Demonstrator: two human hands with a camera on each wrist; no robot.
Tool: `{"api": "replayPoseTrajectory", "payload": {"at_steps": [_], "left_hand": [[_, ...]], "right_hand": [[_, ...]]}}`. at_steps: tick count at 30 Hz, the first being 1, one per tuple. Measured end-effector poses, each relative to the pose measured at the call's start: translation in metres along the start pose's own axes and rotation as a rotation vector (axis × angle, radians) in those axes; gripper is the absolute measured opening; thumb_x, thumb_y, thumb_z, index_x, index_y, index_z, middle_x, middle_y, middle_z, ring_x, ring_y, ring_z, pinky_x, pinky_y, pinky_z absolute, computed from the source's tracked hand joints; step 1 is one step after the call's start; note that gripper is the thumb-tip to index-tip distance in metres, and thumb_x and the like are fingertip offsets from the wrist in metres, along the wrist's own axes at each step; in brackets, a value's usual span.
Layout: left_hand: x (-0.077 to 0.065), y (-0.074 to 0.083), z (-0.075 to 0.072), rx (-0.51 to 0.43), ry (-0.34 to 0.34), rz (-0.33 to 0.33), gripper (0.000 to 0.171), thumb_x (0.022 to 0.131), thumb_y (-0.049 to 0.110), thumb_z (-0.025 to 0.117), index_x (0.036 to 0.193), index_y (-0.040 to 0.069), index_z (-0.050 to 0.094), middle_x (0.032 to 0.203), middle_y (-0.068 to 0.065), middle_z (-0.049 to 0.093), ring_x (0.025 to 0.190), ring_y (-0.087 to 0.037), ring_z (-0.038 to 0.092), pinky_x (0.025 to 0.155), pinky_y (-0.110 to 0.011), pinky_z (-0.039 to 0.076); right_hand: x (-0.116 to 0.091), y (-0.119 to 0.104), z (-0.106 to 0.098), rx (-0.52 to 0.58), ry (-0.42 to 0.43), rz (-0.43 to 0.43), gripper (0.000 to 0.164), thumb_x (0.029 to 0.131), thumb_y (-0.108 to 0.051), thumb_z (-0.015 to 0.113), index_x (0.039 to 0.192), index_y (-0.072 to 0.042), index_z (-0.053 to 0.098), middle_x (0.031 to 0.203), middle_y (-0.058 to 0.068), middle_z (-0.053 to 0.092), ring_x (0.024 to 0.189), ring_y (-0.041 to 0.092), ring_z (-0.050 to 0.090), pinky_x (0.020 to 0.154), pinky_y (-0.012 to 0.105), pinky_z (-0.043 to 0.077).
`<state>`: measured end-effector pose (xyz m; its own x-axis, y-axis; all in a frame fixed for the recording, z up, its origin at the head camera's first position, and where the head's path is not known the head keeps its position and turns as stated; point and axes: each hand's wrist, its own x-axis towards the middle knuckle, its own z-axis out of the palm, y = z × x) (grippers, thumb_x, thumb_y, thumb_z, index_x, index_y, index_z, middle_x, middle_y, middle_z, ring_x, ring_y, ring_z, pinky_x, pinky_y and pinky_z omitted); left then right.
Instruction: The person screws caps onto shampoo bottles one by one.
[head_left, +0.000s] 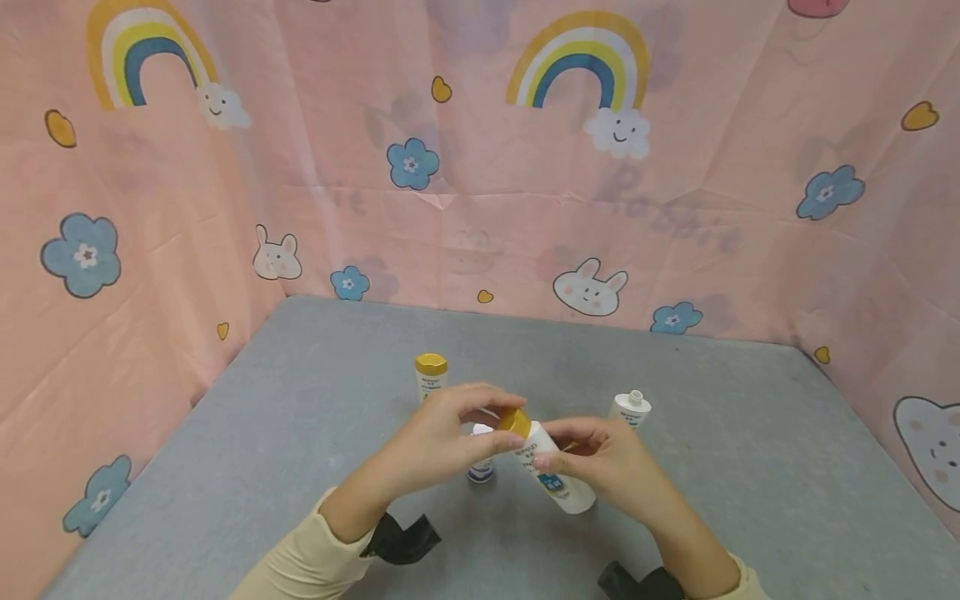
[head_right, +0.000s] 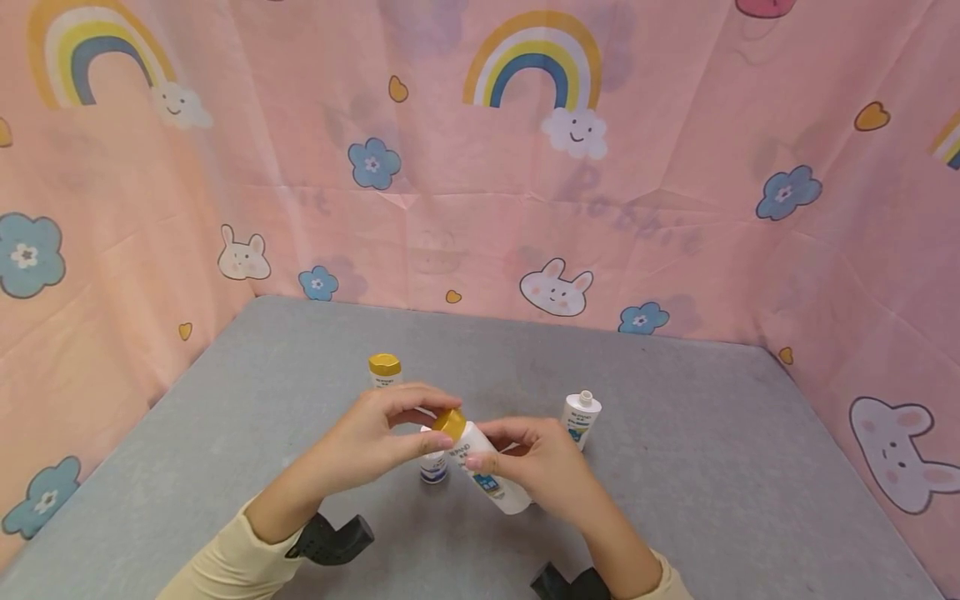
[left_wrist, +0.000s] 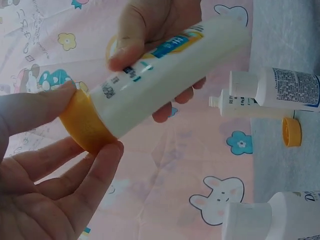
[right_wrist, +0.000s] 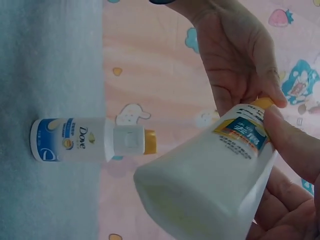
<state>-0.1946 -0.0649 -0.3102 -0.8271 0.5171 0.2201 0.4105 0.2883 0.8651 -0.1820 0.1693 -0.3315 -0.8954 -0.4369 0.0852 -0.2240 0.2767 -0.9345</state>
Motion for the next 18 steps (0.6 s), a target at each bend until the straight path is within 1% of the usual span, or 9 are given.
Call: {"api": "replayPoseTrajectory", "payload": {"at_steps": [4,7,9,12,14,18], "left_hand": [[0.0009,0.0002,0.0004,-0.041,0.022,-0.053,0.043,0.088,0.023,0.077,0.127,0.01,0.065,0.12,-0.003,0.069,0.104,-0.015,0.065,0.091,-0.022,0.055],[0.0017,0.0,0.0017,-0.042,0.037,-0.078,0.041,0.088,0.025,0.077,0.125,0.01,0.066,0.118,-0.001,0.069,0.103,-0.013,0.065,0.092,-0.026,0.056],[0.0016,-0.0001,0.0025,-0.041,0.044,-0.076,0.04,0.088,0.024,0.077,0.123,0.01,0.067,0.116,-0.002,0.07,0.102,-0.013,0.065,0.094,-0.031,0.056],[0.0009,-0.0002,0.0032,-0.038,0.051,-0.05,0.039,0.088,0.022,0.077,0.123,0.008,0.067,0.115,-0.002,0.07,0.101,-0.014,0.065,0.095,-0.034,0.056],[0.0004,-0.0003,0.0036,-0.033,0.05,-0.026,0.04,0.088,0.02,0.077,0.124,0.007,0.068,0.114,-0.003,0.07,0.101,-0.013,0.066,0.095,-0.032,0.056],[0.0,0.0002,0.004,-0.019,0.042,0.008,0.04,0.088,0.019,0.076,0.125,0.005,0.067,0.114,-0.003,0.07,0.1,-0.012,0.066,0.093,-0.024,0.055]], "right_hand": [[-0.0013,-0.0038,0.0005,0.028,0.032,0.043,0.035,0.088,-0.018,0.076,0.114,0.004,0.07,0.099,0.023,0.072,0.077,0.015,0.071,0.065,0.034,0.06],[-0.0015,-0.0055,0.0016,0.024,0.056,0.062,0.037,0.086,-0.02,0.078,0.115,0.002,0.071,0.1,0.022,0.073,0.076,0.017,0.071,0.064,0.035,0.059],[-0.0014,-0.0057,0.0023,0.016,0.063,0.062,0.037,0.086,-0.02,0.078,0.115,0.002,0.071,0.101,0.022,0.073,0.076,0.017,0.071,0.064,0.035,0.059],[-0.0012,-0.0052,0.0026,0.004,0.064,0.055,0.036,0.087,-0.02,0.077,0.115,0.002,0.071,0.102,0.022,0.073,0.077,0.016,0.071,0.065,0.034,0.059],[-0.0015,-0.0046,0.0023,-0.003,0.062,0.048,0.036,0.087,-0.02,0.077,0.115,0.002,0.071,0.103,0.022,0.073,0.077,0.015,0.071,0.065,0.034,0.059],[-0.002,-0.0034,0.0007,-0.009,0.045,0.031,0.035,0.088,-0.02,0.076,0.115,0.002,0.071,0.102,0.021,0.073,0.077,0.013,0.071,0.066,0.033,0.059]]}}
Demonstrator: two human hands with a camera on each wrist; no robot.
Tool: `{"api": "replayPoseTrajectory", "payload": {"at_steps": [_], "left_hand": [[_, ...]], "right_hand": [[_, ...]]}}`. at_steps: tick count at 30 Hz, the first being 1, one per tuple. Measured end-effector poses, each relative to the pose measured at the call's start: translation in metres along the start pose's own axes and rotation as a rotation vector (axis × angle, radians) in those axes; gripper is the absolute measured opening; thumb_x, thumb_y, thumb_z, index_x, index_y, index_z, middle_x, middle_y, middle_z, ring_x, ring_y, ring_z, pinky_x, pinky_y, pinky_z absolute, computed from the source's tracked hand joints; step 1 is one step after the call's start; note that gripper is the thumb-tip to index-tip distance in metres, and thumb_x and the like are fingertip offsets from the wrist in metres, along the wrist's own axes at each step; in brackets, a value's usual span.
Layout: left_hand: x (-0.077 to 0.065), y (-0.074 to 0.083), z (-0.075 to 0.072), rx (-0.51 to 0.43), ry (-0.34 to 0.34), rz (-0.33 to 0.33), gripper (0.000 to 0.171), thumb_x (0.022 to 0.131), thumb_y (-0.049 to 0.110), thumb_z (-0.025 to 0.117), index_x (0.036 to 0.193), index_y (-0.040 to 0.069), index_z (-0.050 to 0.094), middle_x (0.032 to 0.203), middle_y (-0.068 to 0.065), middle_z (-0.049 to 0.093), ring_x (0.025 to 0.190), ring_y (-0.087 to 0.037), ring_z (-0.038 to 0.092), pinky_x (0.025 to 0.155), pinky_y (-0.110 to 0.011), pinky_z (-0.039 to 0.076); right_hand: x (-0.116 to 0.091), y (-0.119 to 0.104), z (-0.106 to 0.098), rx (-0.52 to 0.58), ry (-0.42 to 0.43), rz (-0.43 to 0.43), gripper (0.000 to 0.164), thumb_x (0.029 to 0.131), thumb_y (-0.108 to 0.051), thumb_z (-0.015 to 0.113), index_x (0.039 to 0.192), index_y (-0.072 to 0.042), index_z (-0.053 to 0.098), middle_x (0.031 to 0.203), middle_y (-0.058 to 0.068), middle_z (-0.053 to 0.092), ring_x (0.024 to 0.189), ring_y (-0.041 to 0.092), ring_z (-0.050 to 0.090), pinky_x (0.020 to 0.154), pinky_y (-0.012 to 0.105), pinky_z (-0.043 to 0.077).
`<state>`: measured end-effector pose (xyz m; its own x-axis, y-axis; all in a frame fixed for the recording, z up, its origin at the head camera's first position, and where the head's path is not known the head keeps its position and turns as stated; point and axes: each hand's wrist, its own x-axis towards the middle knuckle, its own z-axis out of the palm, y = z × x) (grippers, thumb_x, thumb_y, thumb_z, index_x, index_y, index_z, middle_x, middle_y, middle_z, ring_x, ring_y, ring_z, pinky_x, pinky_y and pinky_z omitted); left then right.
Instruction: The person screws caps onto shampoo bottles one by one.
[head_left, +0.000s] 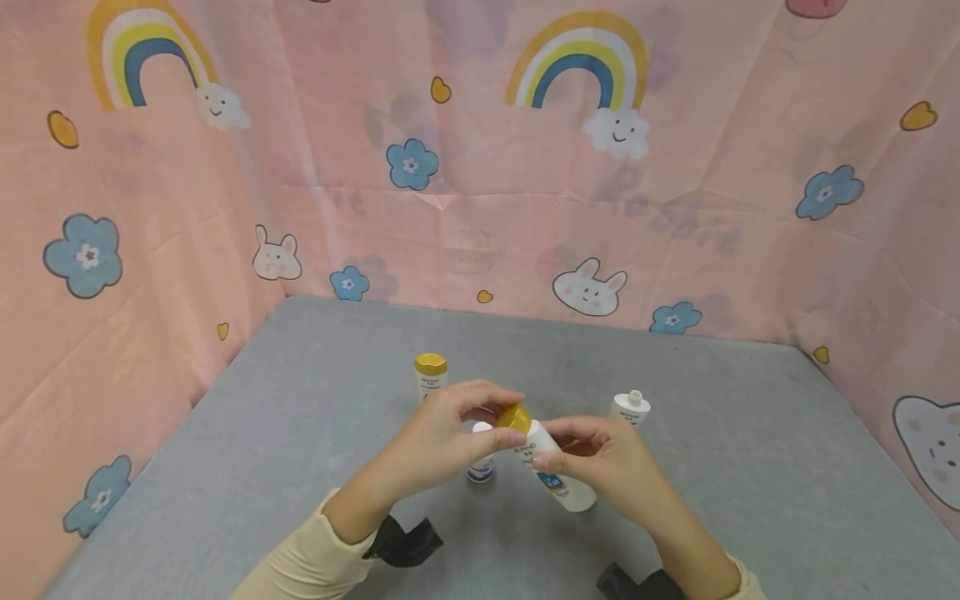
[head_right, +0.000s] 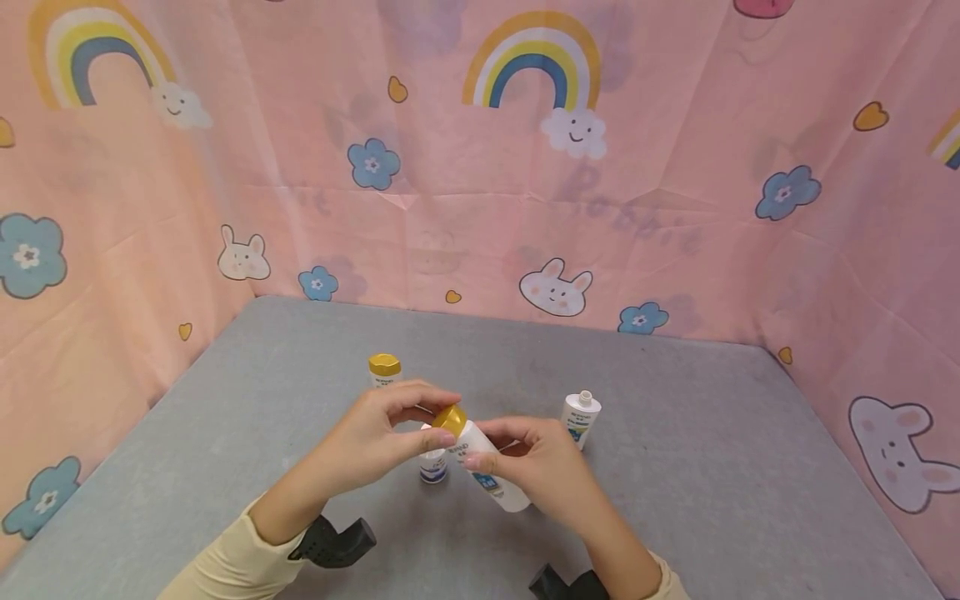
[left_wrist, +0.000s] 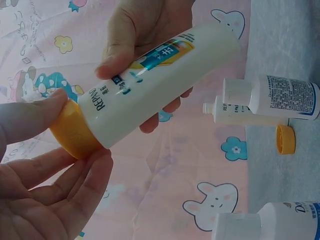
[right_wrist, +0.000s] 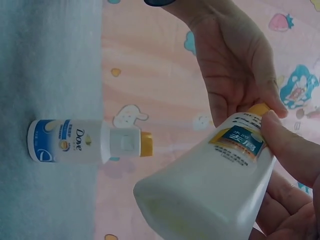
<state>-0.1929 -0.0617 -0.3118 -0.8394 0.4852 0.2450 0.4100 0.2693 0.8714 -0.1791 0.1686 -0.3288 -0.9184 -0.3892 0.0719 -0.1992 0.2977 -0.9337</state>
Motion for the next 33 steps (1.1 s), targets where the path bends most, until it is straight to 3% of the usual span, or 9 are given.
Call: {"api": "replayPoseTrajectory", "payload": {"at_steps": [6,14,26,33], "left_hand": [[0.0002,0.0007,-0.0005,-0.016,-0.019,0.028,0.04,0.089,0.015,0.075,0.126,0.004,0.066,0.118,-0.006,0.07,0.103,-0.016,0.067,0.094,-0.023,0.055],[0.0034,-0.0026,0.0009,-0.046,-0.021,-0.07,0.042,0.09,0.02,0.075,0.128,0.008,0.062,0.121,-0.004,0.068,0.107,-0.017,0.065,0.093,-0.025,0.055],[0.0013,-0.0003,-0.0014,-0.029,-0.055,0.023,0.038,0.091,0.014,0.072,0.126,0.002,0.064,0.122,-0.009,0.068,0.107,-0.02,0.067,0.093,-0.021,0.054],[0.0035,-0.0032,-0.0007,-0.025,-0.029,-0.054,0.041,0.092,0.02,0.073,0.129,0.008,0.063,0.123,-0.004,0.068,0.108,-0.016,0.065,0.093,-0.022,0.054]], "right_hand": [[-0.0006,-0.0009,-0.0036,0.015,-0.037,0.007,0.035,0.089,-0.019,0.075,0.115,0.004,0.071,0.1,0.021,0.072,0.079,0.012,0.069,0.068,0.031,0.06],[-0.0013,-0.0033,-0.0018,0.013,0.019,0.04,0.038,0.087,-0.021,0.077,0.116,0.002,0.071,0.103,0.021,0.072,0.078,0.016,0.071,0.067,0.034,0.059],[-0.0006,-0.0007,-0.0027,0.003,-0.034,0.002,0.033,0.09,-0.018,0.074,0.114,0.005,0.071,0.1,0.021,0.073,0.079,0.011,0.069,0.069,0.03,0.059],[-0.0007,-0.0038,-0.0011,0.013,0.006,0.047,0.037,0.088,-0.02,0.076,0.116,0.003,0.07,0.102,0.022,0.072,0.078,0.016,0.071,0.066,0.034,0.059]]}}
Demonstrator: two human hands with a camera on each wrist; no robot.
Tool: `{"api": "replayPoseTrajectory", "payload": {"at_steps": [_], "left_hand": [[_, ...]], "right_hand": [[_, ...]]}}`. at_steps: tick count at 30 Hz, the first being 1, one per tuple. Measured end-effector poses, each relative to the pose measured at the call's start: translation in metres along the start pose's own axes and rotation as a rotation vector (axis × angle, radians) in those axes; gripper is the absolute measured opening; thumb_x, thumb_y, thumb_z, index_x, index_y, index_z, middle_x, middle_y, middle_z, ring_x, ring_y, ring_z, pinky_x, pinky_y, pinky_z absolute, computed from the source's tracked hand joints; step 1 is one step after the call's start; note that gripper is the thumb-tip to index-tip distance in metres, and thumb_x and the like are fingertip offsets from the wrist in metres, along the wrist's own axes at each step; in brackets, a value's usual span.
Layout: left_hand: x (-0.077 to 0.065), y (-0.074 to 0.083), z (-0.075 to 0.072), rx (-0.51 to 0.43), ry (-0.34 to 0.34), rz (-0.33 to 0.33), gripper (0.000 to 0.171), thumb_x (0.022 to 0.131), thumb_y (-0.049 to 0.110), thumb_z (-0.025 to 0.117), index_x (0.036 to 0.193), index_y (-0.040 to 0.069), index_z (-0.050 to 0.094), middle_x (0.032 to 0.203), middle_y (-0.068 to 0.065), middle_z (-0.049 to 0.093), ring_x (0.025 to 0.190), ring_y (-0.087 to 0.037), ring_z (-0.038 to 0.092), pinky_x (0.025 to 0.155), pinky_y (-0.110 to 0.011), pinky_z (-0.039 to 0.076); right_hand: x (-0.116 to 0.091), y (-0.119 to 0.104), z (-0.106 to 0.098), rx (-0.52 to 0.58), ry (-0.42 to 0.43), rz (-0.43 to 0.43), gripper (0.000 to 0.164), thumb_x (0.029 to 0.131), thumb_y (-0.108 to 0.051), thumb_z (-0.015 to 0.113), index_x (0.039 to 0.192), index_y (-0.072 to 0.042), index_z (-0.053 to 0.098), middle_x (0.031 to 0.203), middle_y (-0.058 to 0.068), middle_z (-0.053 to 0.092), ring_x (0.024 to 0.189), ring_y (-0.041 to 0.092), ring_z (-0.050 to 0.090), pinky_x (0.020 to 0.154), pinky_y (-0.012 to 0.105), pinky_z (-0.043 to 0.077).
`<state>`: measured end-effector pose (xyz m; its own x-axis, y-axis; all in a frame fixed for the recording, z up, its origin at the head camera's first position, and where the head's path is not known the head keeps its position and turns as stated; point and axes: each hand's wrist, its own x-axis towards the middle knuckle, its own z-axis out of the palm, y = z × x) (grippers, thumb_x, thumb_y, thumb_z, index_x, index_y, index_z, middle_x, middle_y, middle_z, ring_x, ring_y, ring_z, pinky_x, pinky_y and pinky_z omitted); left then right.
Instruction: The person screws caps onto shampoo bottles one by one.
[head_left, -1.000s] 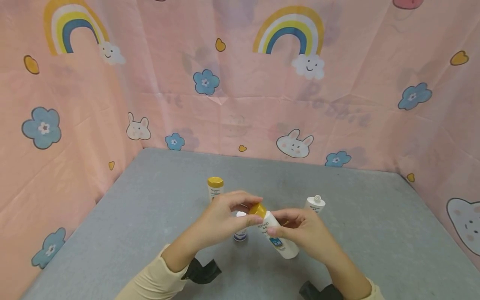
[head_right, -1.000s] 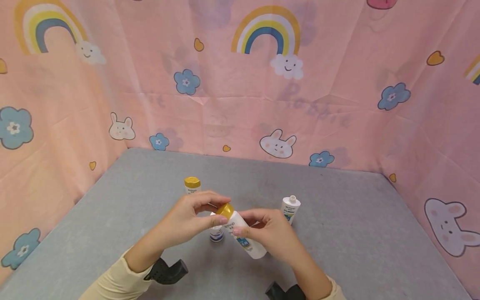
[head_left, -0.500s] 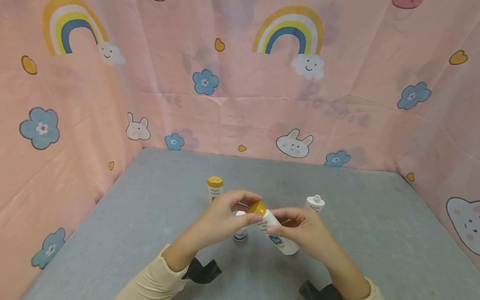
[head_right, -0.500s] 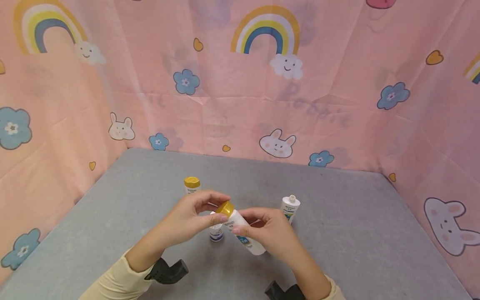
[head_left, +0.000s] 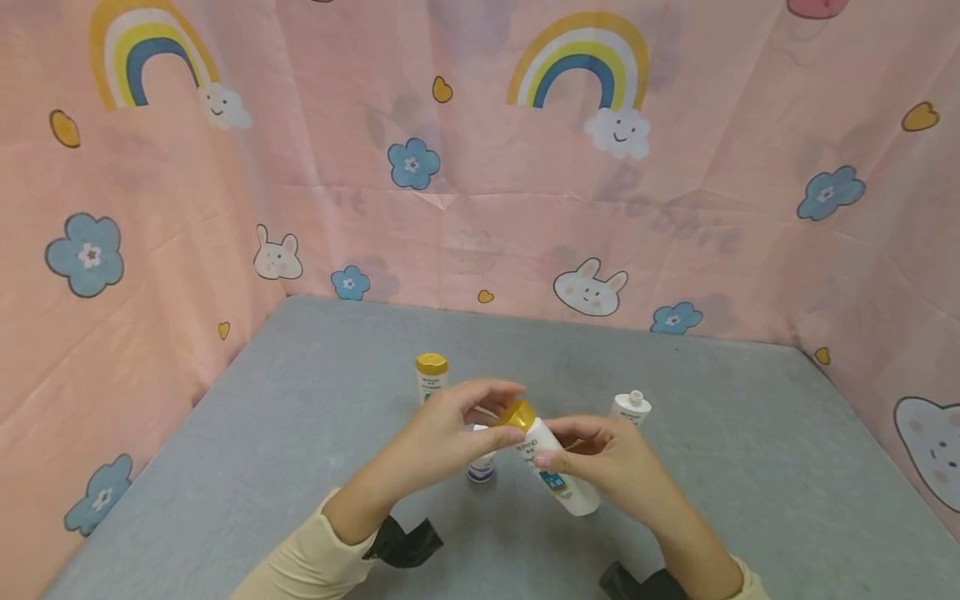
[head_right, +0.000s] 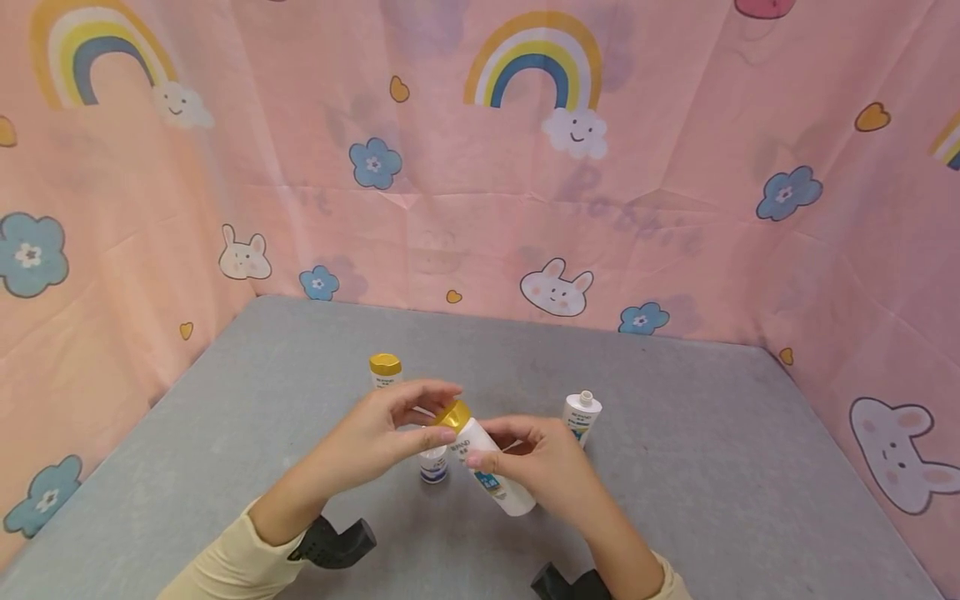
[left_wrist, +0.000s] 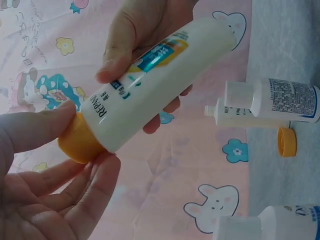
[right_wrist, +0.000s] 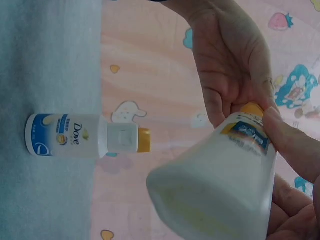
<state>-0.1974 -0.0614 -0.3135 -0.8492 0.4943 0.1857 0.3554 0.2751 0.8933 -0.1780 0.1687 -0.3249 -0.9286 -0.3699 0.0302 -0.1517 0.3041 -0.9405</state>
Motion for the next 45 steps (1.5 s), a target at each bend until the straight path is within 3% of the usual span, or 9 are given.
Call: {"api": "replayPoseTrajectory", "payload": {"at_steps": [6,14,23,33,38,45], "left_hand": [[-0.0001,-0.001,0.0023,0.033,0.035,0.03,0.035,0.091,0.019,0.073,0.123,0.007,0.067,0.115,-0.003,0.07,0.102,-0.014,0.066,0.092,-0.021,0.054],[-0.0016,0.0011,0.0015,0.037,0.01,0.06,0.034,0.092,0.013,0.071,0.126,0.007,0.067,0.121,-0.004,0.069,0.104,-0.016,0.067,0.093,-0.023,0.054],[-0.0015,0.003,0.0018,0.02,0.023,-0.005,0.034,0.092,0.019,0.072,0.123,0.008,0.068,0.117,-0.003,0.071,0.103,-0.015,0.066,0.09,-0.023,0.055],[-0.0022,0.0033,0.0023,0.024,0.02,0.071,0.032,0.092,0.014,0.071,0.123,0.008,0.069,0.12,-0.005,0.07,0.104,-0.018,0.067,0.09,-0.022,0.055],[-0.0017,0.003,0.0014,0.006,0.032,0.02,0.034,0.092,0.017,0.071,0.125,0.011,0.068,0.12,-0.002,0.07,0.106,-0.016,0.066,0.092,-0.022,0.054],[0.0003,0.0001,0.0029,0.007,0.075,-0.036,0.023,0.092,0.02,0.072,0.114,0.013,0.072,0.108,0.001,0.073,0.098,-0.013,0.066,0.087,-0.023,0.054]], "right_hand": [[-0.0001,0.0001,0.0014,-0.024,0.016,-0.014,0.037,0.088,-0.02,0.076,0.116,0.003,0.071,0.102,0.021,0.073,0.076,0.016,0.071,0.065,0.035,0.059],[0.0004,0.0018,-0.0009,-0.027,-0.025,-0.05,0.034,0.09,-0.019,0.074,0.115,0.004,0.07,0.102,0.022,0.073,0.078,0.013,0.07,0.068,0.032,0.059],[0.0013,0.0017,0.0001,0.005,-0.043,-0.033,0.036,0.09,-0.019,0.074,0.116,0.006,0.069,0.102,0.025,0.071,0.079,0.016,0.07,0.067,0.035,0.059],[0.001,0.0037,-0.0002,-0.004,-0.063,-0.072,0.034,0.092,-0.017,0.071,0.116,0.006,0.069,0.104,0.025,0.072,0.081,0.013,0.071,0.069,0.033,0.059],[0.0011,0.003,0.0,0.006,-0.031,-0.049,0.036,0.092,-0.017,0.072,0.118,0.006,0.068,0.106,0.026,0.072,0.082,0.013,0.07,0.07,0.033,0.059],[0.0,-0.0002,0.0015,0.007,0.012,-0.026,0.036,0.09,-0.018,0.074,0.117,0.006,0.069,0.108,0.024,0.072,0.082,0.013,0.071,0.071,0.032,0.059]]}}
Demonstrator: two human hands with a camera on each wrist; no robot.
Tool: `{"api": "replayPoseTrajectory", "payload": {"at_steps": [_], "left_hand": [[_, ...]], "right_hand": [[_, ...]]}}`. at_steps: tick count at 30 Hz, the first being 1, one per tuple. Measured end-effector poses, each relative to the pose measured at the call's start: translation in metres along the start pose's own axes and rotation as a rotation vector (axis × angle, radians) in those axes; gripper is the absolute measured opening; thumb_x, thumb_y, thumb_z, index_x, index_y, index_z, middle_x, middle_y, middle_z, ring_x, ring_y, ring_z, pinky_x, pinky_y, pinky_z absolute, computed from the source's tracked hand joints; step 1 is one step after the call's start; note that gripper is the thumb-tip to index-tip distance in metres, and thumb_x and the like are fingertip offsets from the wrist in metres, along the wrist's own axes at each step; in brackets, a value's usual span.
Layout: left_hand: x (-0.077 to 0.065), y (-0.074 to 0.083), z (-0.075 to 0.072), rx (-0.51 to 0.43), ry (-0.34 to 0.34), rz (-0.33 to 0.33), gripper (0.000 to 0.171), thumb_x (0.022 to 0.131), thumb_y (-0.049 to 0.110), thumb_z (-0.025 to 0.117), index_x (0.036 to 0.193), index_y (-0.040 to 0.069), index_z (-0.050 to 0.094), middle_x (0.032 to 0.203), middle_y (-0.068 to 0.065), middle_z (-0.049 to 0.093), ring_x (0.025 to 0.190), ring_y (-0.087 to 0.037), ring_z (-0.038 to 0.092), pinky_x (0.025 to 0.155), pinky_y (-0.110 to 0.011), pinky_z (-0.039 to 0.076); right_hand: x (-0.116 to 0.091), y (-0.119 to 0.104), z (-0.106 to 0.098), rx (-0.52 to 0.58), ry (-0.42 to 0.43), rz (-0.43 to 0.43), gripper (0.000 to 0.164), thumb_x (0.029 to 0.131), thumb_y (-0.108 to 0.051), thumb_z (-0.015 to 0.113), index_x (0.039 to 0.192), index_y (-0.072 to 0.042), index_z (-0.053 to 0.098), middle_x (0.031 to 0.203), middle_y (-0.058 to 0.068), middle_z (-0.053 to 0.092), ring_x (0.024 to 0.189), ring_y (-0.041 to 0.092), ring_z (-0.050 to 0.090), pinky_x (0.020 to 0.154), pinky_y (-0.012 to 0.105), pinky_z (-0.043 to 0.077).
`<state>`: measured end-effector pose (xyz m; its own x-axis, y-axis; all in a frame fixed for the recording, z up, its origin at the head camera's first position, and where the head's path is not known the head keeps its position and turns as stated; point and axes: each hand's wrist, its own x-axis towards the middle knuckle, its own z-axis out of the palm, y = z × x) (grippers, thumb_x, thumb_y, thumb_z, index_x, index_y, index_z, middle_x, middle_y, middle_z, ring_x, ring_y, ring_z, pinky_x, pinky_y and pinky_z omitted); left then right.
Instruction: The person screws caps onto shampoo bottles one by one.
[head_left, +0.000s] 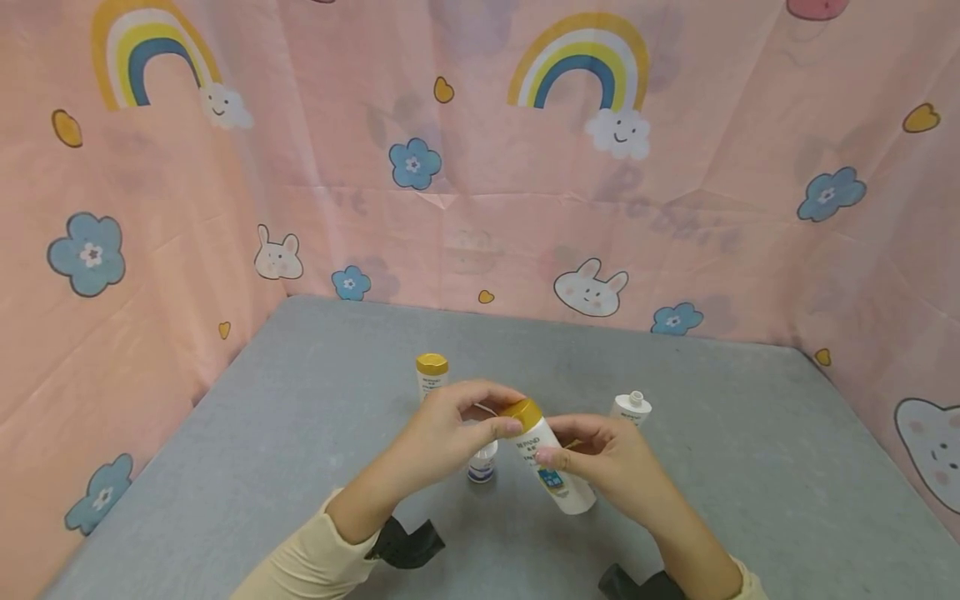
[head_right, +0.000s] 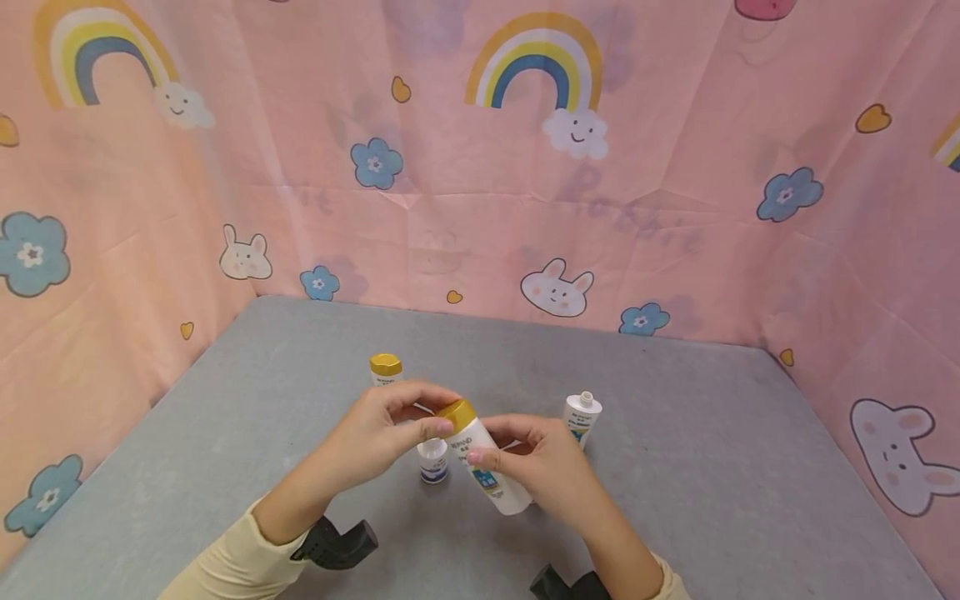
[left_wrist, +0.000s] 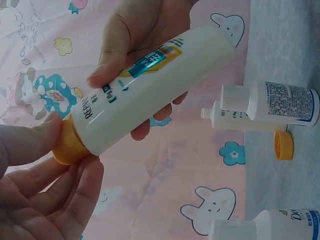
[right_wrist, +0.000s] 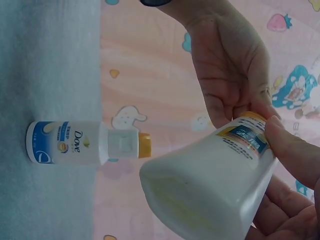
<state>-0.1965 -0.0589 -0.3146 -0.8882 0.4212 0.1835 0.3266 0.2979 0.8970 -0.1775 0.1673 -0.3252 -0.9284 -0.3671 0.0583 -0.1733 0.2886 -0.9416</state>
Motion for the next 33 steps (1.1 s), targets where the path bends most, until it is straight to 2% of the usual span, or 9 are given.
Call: {"api": "replayPoseTrajectory", "payload": {"at_steps": [7,13,16,23,28,33], "left_hand": [[-0.0007,0.0001,0.0003,0.026,0.013,0.053,0.022,0.092,0.017,0.071,0.114,0.012,0.073,0.109,0.0,0.073,0.098,-0.014,0.068,0.087,-0.022,0.055],[-0.0018,0.0006,-0.0007,0.013,-0.006,0.083,0.024,0.093,0.016,0.07,0.116,0.01,0.072,0.11,-0.002,0.073,0.101,-0.015,0.068,0.09,-0.022,0.055],[-0.0015,0.0,-0.001,-0.007,-0.017,0.071,0.025,0.094,0.016,0.069,0.118,0.011,0.072,0.112,-0.002,0.072,0.102,-0.015,0.067,0.09,-0.022,0.055],[0.0003,0.0019,-0.0003,-0.019,-0.008,0.009,0.025,0.094,0.02,0.07,0.118,0.013,0.07,0.112,0.0,0.072,0.104,-0.014,0.066,0.09,-0.02,0.054],[-0.0002,0.0008,0.0009,-0.019,-0.007,0.031,0.023,0.094,0.02,0.069,0.116,0.013,0.071,0.111,-0.001,0.072,0.102,-0.014,0.066,0.091,-0.024,0.054],[-0.0022,0.002,0.0003,-0.02,-0.001,0.066,0.022,0.095,0.017,0.067,0.116,0.01,0.071,0.111,-0.002,0.072,0.103,-0.015,0.066,0.093,-0.027,0.054]], "right_hand": [[-0.0003,0.0005,0.0,-0.018,-0.008,-0.026,0.035,0.091,-0.018,0.073,0.116,0.005,0.069,0.106,0.023,0.073,0.081,0.012,0.071,0.07,0.031,0.059],[0.0002,0.0011,-0.0007,-0.032,-0.016,-0.019,0.036,0.091,-0.019,0.073,0.116,0.005,0.069,0.107,0.024,0.073,0.083,0.012,0.071,0.071,0.032,0.059],[0.0005,0.0014,-0.001,-0.019,-0.022,-0.02,0.036,0.091,-0.019,0.072,0.117,0.007,0.068,0.107,0.025,0.072,0.083,0.012,0.07,0.071,0.032,0.059],[0.0001,0.0,0.0001,-0.003,0.031,0.02,0.036,0.091,-0.019,0.073,0.118,0.004,0.069,0.11,0.022,0.072,0.086,0.011,0.07,0.073,0.03,0.059],[0.0002,0.0004,0.001,-0.008,0.04,0.015,0.035,0.09,-0.019,0.074,0.117,0.003,0.07,0.109,0.021,0.073,0.086,0.012,0.071,0.073,0.03,0.059],[0.0004,0.0011,0.0016,0.005,0.015,-0.019,0.033,0.091,-0.016,0.072,0.116,0.006,0.069,0.107,0.024,0.072,0.084,0.011,0.071,0.072,0.031,0.059]]}}
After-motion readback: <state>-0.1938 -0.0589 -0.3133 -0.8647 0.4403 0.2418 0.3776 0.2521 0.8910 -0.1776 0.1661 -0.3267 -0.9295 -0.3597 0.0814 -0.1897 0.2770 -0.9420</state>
